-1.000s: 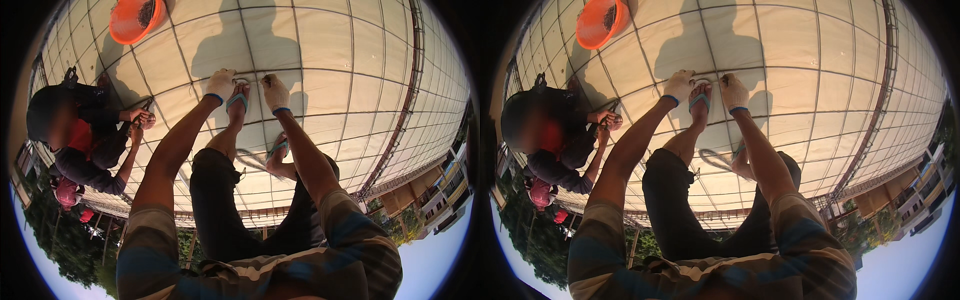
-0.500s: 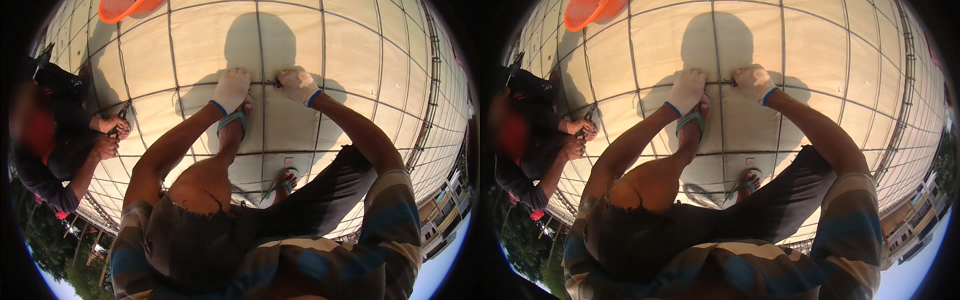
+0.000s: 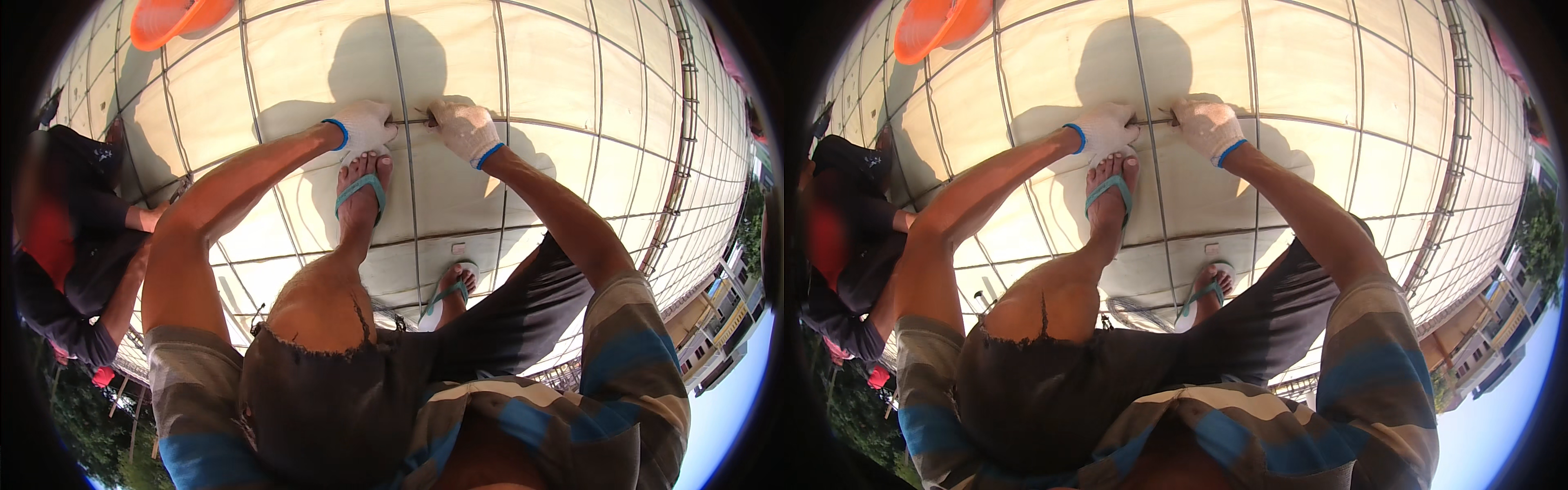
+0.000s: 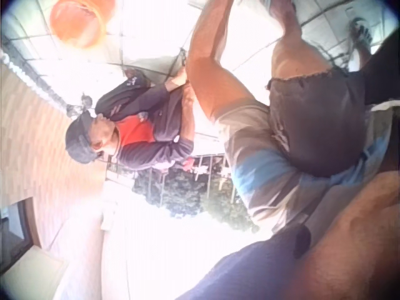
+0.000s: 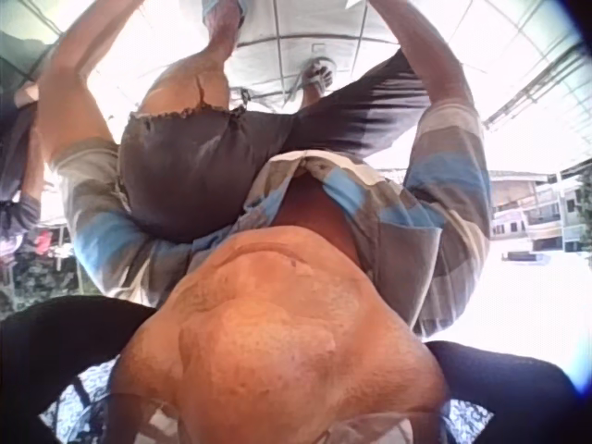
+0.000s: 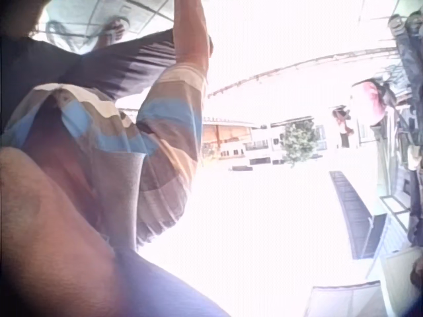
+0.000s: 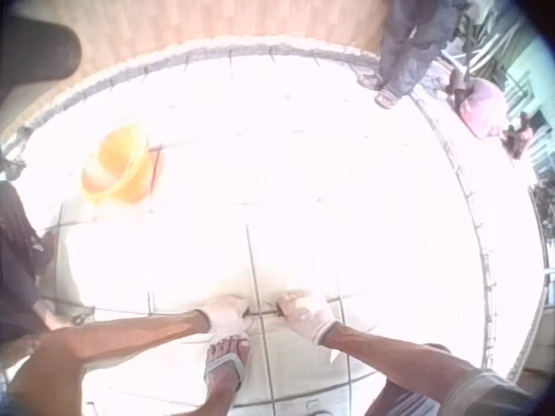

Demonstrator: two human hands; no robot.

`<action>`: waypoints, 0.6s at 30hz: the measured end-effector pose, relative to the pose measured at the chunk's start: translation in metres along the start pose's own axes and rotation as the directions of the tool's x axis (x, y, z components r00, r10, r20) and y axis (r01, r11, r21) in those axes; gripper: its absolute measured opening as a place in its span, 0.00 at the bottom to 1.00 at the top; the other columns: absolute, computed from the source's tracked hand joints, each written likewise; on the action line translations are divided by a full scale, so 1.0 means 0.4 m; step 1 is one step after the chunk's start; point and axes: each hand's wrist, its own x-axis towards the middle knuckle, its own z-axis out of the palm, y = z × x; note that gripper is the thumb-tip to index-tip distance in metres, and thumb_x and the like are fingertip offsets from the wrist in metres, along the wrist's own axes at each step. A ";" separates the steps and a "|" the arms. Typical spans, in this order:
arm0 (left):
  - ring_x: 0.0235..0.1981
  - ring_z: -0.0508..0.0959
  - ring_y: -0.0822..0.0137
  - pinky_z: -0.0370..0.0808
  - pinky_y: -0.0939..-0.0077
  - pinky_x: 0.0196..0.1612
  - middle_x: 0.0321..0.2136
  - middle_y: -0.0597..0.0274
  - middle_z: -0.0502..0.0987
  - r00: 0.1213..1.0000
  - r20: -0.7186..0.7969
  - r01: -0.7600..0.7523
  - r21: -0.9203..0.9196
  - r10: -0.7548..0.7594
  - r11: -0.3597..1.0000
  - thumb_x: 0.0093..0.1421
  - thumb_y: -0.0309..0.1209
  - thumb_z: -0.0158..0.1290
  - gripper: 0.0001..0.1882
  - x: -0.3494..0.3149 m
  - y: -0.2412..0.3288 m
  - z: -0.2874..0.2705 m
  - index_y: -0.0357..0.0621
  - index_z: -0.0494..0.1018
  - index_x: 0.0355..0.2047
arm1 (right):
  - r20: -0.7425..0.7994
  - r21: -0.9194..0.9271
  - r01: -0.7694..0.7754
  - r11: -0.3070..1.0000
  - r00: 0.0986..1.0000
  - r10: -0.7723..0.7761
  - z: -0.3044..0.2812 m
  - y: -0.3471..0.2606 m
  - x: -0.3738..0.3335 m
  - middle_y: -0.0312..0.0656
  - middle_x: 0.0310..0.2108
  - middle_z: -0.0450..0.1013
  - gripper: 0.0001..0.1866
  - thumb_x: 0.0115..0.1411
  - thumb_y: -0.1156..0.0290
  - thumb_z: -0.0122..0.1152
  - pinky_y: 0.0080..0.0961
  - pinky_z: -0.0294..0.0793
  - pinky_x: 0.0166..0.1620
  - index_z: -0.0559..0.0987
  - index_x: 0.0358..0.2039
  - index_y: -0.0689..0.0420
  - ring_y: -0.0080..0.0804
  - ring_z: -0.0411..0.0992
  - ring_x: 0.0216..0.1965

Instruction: The person repeatedly ties a rope to a metal grid on a tiled floor using both hands. The person picks up rope segments, loops them around grid intersections, and secures them by hand. Another person is visible nearby working on a similar task.

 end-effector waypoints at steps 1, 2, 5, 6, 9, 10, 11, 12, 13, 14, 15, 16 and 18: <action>0.40 0.83 0.55 0.80 0.61 0.48 0.33 0.46 0.84 1.000 0.012 0.024 -0.054 -0.023 0.998 0.71 0.38 0.49 0.18 0.026 -0.029 0.002 0.31 0.78 0.41 | -0.060 0.108 -0.081 0.991 0.994 0.088 0.001 -0.032 -0.018 0.49 0.32 0.82 0.20 0.73 0.52 0.62 0.43 0.82 0.39 0.79 0.46 0.58 0.49 0.83 0.36; 0.37 0.83 0.57 0.79 0.62 0.48 0.32 0.47 0.84 0.999 0.025 0.050 -0.108 -0.047 0.993 0.71 0.38 0.48 0.20 0.044 -0.058 0.011 0.30 0.79 0.41 | -0.107 0.221 -0.153 0.963 0.978 0.180 0.003 -0.069 -0.042 0.49 0.33 0.82 0.19 0.74 0.53 0.62 0.42 0.83 0.39 0.79 0.46 0.59 0.48 0.83 0.35; 0.35 0.81 0.63 0.77 0.67 0.45 0.33 0.54 0.83 0.996 0.073 0.081 -0.433 -0.054 0.898 0.72 0.41 0.48 0.22 0.079 -0.115 0.039 0.33 0.81 0.45 | 0.231 0.768 -0.466 0.440 0.842 0.488 0.007 -0.229 -0.151 0.45 0.31 0.80 0.18 0.75 0.55 0.59 0.36 0.84 0.35 0.79 0.51 0.59 0.38 0.81 0.30; 0.35 0.80 0.64 0.77 0.68 0.45 0.34 0.55 0.83 0.995 0.069 0.092 -0.423 -0.069 0.901 0.72 0.41 0.48 0.22 0.075 -0.113 0.039 0.33 0.81 0.46 | 0.473 0.806 -0.579 0.125 0.756 0.453 -0.006 -0.293 -0.176 0.45 0.32 0.80 0.20 0.75 0.55 0.58 0.37 0.84 0.32 0.79 0.53 0.59 0.37 0.81 0.30; 0.36 0.80 0.66 0.77 0.70 0.45 0.37 0.57 0.84 0.994 0.049 0.105 -0.419 -0.093 0.902 0.72 0.42 0.48 0.22 0.079 -0.092 0.025 0.34 0.81 0.47 | 0.745 0.647 -0.548 -0.531 0.602 0.286 0.086 -0.366 -0.166 0.32 0.28 0.71 0.15 0.77 0.56 0.56 0.30 0.85 0.32 0.78 0.51 0.54 0.23 0.71 0.25; 0.37 0.80 0.66 0.77 0.70 0.46 0.38 0.56 0.84 0.993 0.042 0.115 -0.440 -0.107 0.890 0.73 0.42 0.48 0.22 0.075 -0.096 0.027 0.34 0.81 0.48 | 0.753 0.618 -0.498 -0.609 0.596 0.277 0.105 -0.375 -0.145 0.31 0.27 0.70 0.14 0.77 0.56 0.55 0.29 0.86 0.32 0.78 0.51 0.52 0.22 0.69 0.24; 0.37 0.80 0.66 0.76 0.70 0.46 0.38 0.56 0.85 0.992 0.035 0.123 -0.461 -0.120 0.879 0.73 0.42 0.48 0.22 0.071 -0.100 0.030 0.34 0.81 0.48 | 0.761 0.583 -0.443 -0.681 0.591 0.267 0.122 -0.388 -0.128 0.29 0.26 0.68 0.13 0.77 0.57 0.55 0.27 0.86 0.32 0.78 0.50 0.51 0.21 0.67 0.23; 0.38 0.80 0.66 0.77 0.69 0.46 0.38 0.56 0.85 0.990 0.028 0.135 -0.398 -0.136 0.907 0.73 0.42 0.49 0.22 0.063 -0.088 0.012 0.34 0.81 0.49 | 0.720 0.612 -0.360 -0.704 0.621 0.309 0.116 -0.403 -0.109 0.29 0.27 0.68 0.11 0.77 0.58 0.55 0.23 0.80 0.27 0.77 0.48 0.50 0.19 0.65 0.21; 0.38 0.80 0.66 0.77 0.69 0.47 0.39 0.57 0.85 0.989 0.026 0.145 -0.337 -0.145 0.930 0.73 0.42 0.49 0.22 0.045 -0.056 -0.013 0.33 0.81 0.49 | 0.692 0.621 -0.300 -0.724 0.643 0.328 0.122 -0.406 -0.102 0.29 0.26 0.68 0.11 0.77 0.57 0.55 0.22 0.76 0.26 0.77 0.48 0.49 0.19 0.65 0.21; 0.39 0.81 0.66 0.77 0.69 0.47 0.39 0.57 0.85 0.988 0.023 0.152 -0.274 -0.152 0.950 0.73 0.42 0.50 0.22 0.031 -0.028 -0.024 0.32 0.80 0.49 | 0.662 0.628 -0.236 -0.742 0.663 0.350 0.126 -0.403 -0.091 0.29 0.26 0.68 0.10 0.77 0.57 0.55 0.21 0.72 0.24 0.76 0.48 0.49 0.18 0.64 0.21; 0.40 0.81 0.65 0.77 0.68 0.48 0.40 0.56 0.85 0.988 0.030 0.154 -0.313 -0.152 0.937 0.73 0.42 0.51 0.23 0.029 -0.025 -0.034 0.32 0.80 0.51 | 0.614 0.643 -0.170 -0.746 0.698 0.370 0.123 -0.392 -0.066 0.28 0.26 0.67 0.10 0.77 0.57 0.55 0.20 0.69 0.23 0.76 0.48 0.49 0.18 0.64 0.21; 0.41 0.82 0.64 0.77 0.67 0.50 0.41 0.56 0.86 0.987 0.051 0.158 -0.350 -0.150 0.924 0.73 0.43 0.51 0.24 0.027 -0.040 -0.026 0.31 0.80 0.52 | 0.625 0.648 -0.198 -0.735 0.690 0.366 0.128 -0.396 -0.059 0.27 0.25 0.66 0.09 0.77 0.58 0.55 0.20 0.64 0.22 0.75 0.45 0.48 0.17 0.62 0.21; 0.44 0.82 0.63 0.77 0.67 0.53 0.44 0.54 0.86 0.992 0.053 0.126 -0.309 -0.115 0.943 0.73 0.44 0.52 0.26 0.029 -0.048 0.004 0.32 0.80 0.56 | 0.621 0.677 -0.229 -0.699 0.686 0.378 0.126 -0.393 -0.032 0.25 0.24 0.63 0.07 0.77 0.60 0.54 0.19 0.56 0.20 0.72 0.41 0.47 0.15 0.57 0.19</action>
